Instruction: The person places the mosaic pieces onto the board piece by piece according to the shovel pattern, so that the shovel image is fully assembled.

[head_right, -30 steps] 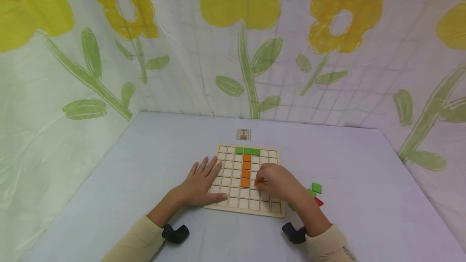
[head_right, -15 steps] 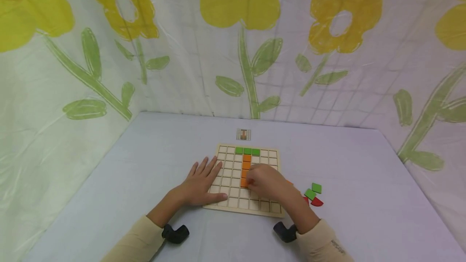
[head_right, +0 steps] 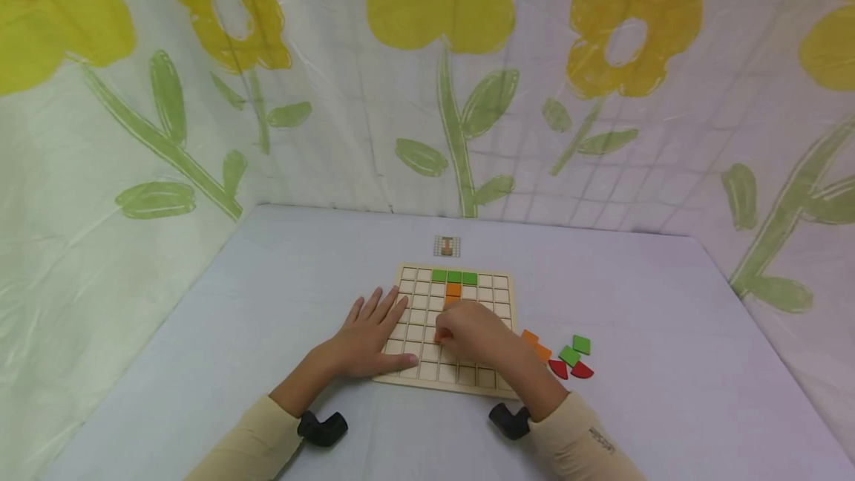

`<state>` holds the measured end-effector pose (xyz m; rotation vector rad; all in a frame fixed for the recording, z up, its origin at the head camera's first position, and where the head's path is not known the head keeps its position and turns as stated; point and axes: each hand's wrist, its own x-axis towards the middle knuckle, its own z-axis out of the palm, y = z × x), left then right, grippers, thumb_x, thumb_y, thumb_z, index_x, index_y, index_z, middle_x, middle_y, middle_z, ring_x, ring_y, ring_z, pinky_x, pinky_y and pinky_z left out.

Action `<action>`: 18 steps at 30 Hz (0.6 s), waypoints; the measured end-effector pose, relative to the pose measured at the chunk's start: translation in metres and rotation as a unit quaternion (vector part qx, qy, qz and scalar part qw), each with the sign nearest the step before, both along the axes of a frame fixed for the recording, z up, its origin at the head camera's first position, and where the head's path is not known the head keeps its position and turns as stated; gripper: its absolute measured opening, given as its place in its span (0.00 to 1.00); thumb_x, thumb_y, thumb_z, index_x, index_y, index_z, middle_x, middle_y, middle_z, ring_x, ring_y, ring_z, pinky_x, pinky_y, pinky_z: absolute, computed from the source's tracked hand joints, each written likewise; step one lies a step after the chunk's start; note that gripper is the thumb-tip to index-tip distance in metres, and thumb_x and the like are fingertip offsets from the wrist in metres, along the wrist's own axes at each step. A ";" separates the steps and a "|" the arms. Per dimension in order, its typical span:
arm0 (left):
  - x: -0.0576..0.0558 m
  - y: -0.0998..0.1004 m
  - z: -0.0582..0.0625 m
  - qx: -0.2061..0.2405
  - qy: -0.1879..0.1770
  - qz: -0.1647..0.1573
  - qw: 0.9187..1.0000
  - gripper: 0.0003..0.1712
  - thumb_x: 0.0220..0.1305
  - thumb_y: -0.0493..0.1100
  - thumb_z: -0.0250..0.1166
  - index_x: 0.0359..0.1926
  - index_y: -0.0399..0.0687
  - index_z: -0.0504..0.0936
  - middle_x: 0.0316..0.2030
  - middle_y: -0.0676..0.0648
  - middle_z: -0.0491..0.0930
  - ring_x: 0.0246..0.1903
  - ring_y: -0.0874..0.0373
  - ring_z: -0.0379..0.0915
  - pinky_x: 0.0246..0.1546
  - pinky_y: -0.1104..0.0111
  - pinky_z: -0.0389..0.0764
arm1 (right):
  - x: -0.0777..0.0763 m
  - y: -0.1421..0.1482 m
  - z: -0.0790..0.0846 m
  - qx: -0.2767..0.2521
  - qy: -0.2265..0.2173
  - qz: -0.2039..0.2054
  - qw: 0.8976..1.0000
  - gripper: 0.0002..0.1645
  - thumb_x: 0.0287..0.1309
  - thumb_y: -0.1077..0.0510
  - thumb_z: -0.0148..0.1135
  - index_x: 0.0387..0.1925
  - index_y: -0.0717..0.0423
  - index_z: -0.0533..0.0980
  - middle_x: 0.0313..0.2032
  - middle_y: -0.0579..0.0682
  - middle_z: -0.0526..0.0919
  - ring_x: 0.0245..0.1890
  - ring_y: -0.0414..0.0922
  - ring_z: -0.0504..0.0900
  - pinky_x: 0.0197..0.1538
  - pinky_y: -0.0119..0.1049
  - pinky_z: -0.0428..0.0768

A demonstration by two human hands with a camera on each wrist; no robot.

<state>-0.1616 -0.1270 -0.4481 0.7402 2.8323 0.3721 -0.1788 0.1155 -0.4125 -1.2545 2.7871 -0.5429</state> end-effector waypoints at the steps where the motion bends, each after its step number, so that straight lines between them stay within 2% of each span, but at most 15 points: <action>1: 0.000 0.000 -0.001 0.000 0.000 0.000 1.000 0.63 0.60 0.82 0.49 0.81 0.48 0.44 0.79 0.43 0.35 0.77 0.39 0.28 0.71 0.42 0.35 | 0.000 -0.002 0.000 0.002 -0.002 0.000 1.000 0.08 0.56 0.65 0.72 0.26 0.50 0.85 0.27 0.38 0.79 0.28 0.36 0.75 0.35 0.32 0.78; 9: 0.000 0.000 -0.001 0.010 0.002 -0.002 1.000 0.62 0.60 0.82 0.50 0.81 0.47 0.45 0.79 0.42 0.36 0.76 0.39 0.29 0.71 0.41 0.36 | 0.001 -0.012 0.002 0.018 0.001 -0.005 1.000 0.07 0.57 0.64 0.72 0.27 0.50 0.84 0.29 0.40 0.80 0.32 0.39 0.78 0.38 0.34 0.80; 18: 0.000 -0.001 -0.001 0.006 0.005 -0.004 1.000 0.62 0.61 0.81 0.50 0.81 0.47 0.44 0.79 0.42 0.35 0.76 0.39 0.28 0.70 0.41 0.36 | -0.002 -0.021 -0.001 0.029 0.023 0.002 0.999 0.09 0.56 0.65 0.73 0.25 0.49 0.84 0.27 0.39 0.80 0.29 0.37 0.77 0.37 0.33 0.79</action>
